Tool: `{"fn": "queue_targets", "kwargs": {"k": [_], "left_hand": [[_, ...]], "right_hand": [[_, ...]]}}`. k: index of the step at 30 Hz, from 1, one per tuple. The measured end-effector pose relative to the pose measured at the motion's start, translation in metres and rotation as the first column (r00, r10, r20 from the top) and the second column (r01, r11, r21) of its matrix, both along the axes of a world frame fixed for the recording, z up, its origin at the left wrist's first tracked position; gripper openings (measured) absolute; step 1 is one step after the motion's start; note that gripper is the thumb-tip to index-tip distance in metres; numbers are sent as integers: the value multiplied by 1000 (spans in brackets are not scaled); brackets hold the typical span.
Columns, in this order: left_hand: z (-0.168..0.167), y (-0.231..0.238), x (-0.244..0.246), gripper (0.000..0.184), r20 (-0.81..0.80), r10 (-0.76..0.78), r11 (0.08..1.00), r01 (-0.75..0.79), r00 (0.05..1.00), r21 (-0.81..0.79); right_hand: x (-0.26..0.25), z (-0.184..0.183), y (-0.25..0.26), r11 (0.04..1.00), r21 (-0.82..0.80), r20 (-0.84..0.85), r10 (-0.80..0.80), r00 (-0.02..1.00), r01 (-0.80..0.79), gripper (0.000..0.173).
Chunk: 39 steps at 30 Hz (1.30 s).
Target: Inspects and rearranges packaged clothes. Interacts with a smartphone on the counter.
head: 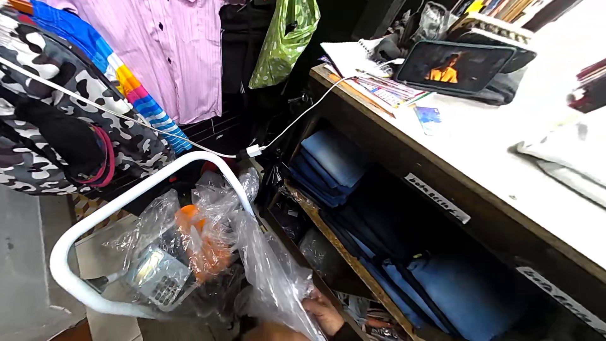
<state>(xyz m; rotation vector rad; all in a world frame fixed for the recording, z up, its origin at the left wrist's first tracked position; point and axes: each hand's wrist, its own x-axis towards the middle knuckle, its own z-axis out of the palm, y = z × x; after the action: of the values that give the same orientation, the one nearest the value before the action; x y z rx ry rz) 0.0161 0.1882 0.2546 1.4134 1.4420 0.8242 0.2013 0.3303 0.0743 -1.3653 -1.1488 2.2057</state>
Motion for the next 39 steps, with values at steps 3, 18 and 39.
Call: {"fn": "queue_targets", "kwargs": {"k": [3,18,39], "left_hand": [[-36,3,-31,26,95,566,817,-573,819,66],[-5,8,-59,15,819,514,549,-831,255,-86],[-10,38,40,16,613,422,873,-481,668,-77]], "right_hand": [[27,32,12,977,180,-129,-94,987,117,65],[93,94,92,753,250,-568,-395,722,608,18],[134,136,56,448,833,-179,-339,923,326,60]]}}
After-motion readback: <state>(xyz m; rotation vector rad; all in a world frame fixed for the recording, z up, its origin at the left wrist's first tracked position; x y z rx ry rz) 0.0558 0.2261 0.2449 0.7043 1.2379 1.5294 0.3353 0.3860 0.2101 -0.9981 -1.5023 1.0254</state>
